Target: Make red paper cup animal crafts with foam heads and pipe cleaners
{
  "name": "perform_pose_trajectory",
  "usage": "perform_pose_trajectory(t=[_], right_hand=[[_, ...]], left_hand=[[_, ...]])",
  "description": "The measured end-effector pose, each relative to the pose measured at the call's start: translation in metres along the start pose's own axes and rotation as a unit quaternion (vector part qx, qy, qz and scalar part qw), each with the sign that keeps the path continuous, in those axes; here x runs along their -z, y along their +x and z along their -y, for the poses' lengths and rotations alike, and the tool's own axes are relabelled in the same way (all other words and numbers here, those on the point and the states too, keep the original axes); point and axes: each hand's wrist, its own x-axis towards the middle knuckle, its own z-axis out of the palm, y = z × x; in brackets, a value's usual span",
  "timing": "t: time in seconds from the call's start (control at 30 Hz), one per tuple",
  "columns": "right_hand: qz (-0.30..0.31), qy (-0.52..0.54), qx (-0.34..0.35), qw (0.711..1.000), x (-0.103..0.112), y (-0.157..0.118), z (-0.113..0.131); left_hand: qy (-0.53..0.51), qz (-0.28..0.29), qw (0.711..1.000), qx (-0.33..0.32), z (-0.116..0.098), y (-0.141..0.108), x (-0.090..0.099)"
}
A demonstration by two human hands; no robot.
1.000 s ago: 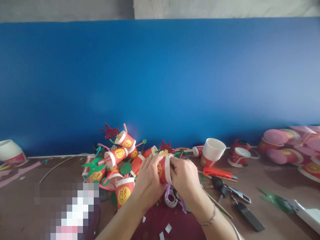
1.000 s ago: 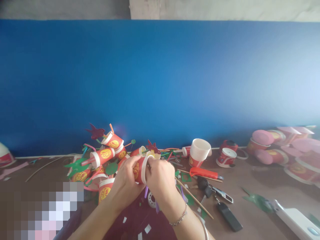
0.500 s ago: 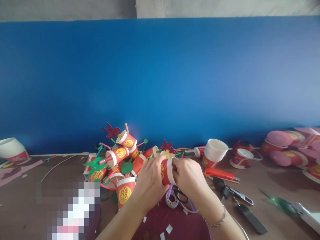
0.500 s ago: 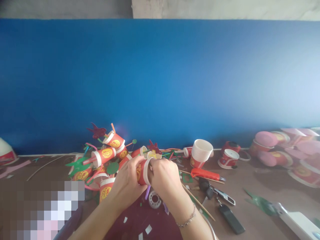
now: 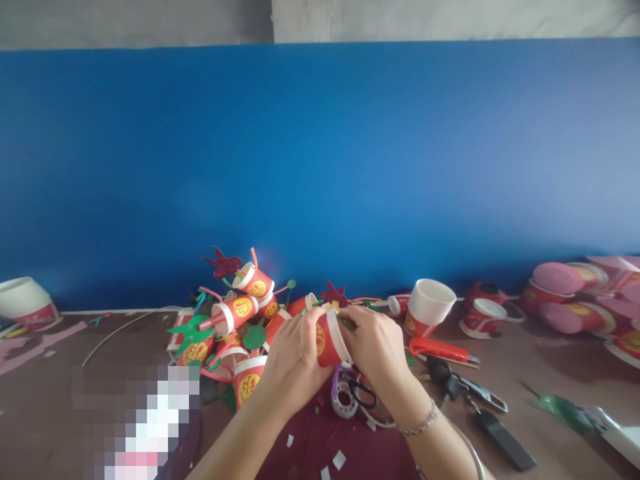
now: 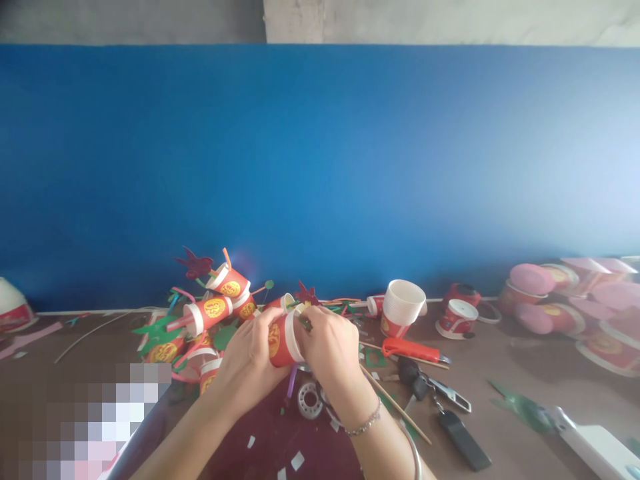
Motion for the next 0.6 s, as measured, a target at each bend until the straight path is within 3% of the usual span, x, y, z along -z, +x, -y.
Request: perform_pose_trajectory(t=[0.1,0.3,0.43,0.6], right_hand=[[-0.042,0.038,0.039,0.998,0.0009,-0.0001,-0.0001],[-0.035,0.029,0.113,0.993,-0.0017,0.0022,-0.0074],[-0.051,0.018,0.091,0.994,-0.0050,0.0018,-0.0079],[-0.035,0.050,0.008,0.998,-0.0055,0.0014,-0.0017]], left_hand=[[-0.013,0.023,0.999,0.019,0.0002,0.0007,0.0006],[-0.031,0.048,0.998,0.013,0.0005,-0.0011,-0.0012],[-0.025,0.030,0.999,0.003,0.0010,-0.0018,-0.0029],[-0.027,0.009,1.000,-0.010,0.0003,-0.0021,-0.0036]])
